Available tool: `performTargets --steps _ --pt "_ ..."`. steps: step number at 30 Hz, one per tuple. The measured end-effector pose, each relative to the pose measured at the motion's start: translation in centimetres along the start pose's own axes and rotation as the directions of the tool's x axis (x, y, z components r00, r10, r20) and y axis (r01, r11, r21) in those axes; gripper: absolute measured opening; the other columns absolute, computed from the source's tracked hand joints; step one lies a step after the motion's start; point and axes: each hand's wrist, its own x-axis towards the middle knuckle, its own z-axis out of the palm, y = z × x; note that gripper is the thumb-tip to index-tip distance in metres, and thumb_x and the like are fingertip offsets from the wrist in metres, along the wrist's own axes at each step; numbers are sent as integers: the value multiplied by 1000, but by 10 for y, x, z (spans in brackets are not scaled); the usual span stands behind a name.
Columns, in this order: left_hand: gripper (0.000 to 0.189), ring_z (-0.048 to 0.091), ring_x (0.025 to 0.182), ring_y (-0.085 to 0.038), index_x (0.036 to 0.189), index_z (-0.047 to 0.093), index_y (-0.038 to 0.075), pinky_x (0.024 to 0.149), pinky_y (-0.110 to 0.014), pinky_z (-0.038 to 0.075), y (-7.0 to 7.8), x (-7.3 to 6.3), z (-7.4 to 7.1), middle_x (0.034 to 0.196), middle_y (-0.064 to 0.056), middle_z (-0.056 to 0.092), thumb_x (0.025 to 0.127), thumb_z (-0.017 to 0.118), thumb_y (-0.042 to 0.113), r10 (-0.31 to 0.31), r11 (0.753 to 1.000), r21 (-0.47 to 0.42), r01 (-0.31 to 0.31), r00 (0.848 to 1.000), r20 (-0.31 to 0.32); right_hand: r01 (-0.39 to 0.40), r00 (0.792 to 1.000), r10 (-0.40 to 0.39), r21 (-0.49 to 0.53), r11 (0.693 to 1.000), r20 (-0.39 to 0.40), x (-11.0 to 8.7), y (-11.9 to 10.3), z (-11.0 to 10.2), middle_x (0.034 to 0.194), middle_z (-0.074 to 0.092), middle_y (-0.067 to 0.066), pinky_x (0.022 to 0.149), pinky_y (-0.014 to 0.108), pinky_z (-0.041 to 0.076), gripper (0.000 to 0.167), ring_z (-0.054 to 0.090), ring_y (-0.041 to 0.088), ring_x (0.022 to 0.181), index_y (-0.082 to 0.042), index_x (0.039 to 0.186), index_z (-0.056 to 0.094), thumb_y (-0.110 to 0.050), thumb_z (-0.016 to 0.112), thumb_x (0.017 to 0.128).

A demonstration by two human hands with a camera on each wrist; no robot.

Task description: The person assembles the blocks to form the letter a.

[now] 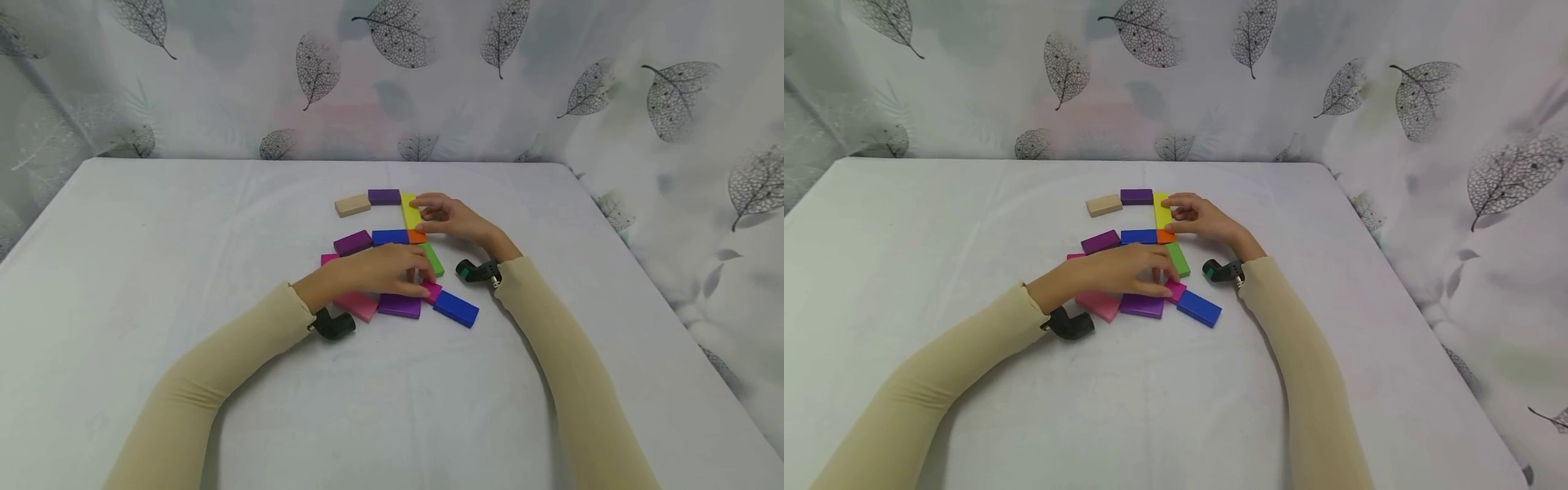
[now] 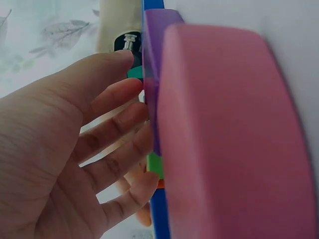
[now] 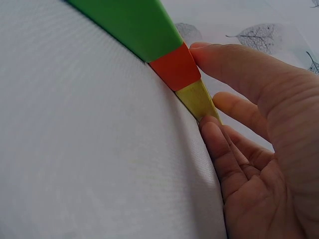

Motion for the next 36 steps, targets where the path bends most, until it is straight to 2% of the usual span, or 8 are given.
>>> performTargets --steps 5,9,15,23,30,36 --pt "28 59 91 -10 115 66 12 79 -20 49 -1 -6 -2 101 1 62 94 66 30 -22 999 -46 22 1000 6 -4 1000 4 -15 1000 7 -2 -2 -2 153 31 19 112 47 33 53 46 35 126 5 140 46 -8 66 92" --pt "27 58 85 -10 108 67 14 76 -20 49 -2 -15 -2 91 3 61 89 71 32 -30 998 -45 32 999 32 -33 999 32 -27 999 -11 -3 -4 -2 154 31 17 112 47 32 53 45 35 127 4 140 47 -8 66 92" --pt "33 55 84 -10 102 64 15 75 -20 48 -1 -21 -2 87 4 60 82 78 38 -27 999 -29 28 998 59 -28 1000 28 -19 999 -10 -1 -2 -1 154 32 18 112 47 33 53 46 35 125 5 140 46 -7 66 92" --pt "35 54 80 -10 99 61 15 71 -20 46 -2 -20 2 83 4 58 82 77 40 -22 999 -33 24 998 66 -24 1000 24 -2 1000 -6 1 2 -1 154 32 16 112 47 33 54 45 34 126 3 141 47 -8 66 92" --pt "35 54 79 -10 102 60 15 70 -21 46 -2 -20 3 83 4 58 84 75 42 -31 999 -34 33 998 54 -20 1000 20 -1 1000 -3 2 2 -1 153 33 17 112 46 33 53 46 34 125 4 140 47 -7 66 92" --pt "40 54 81 -9 119 58 14 72 -21 47 -2 -19 4 92 4 58 90 68 41 -27 999 -46 28 1000 11 -15 1000 15 -14 1000 -5 2 3 0 153 32 18 111 47 34 52 45 35 125 4 140 46 -8 65 93"
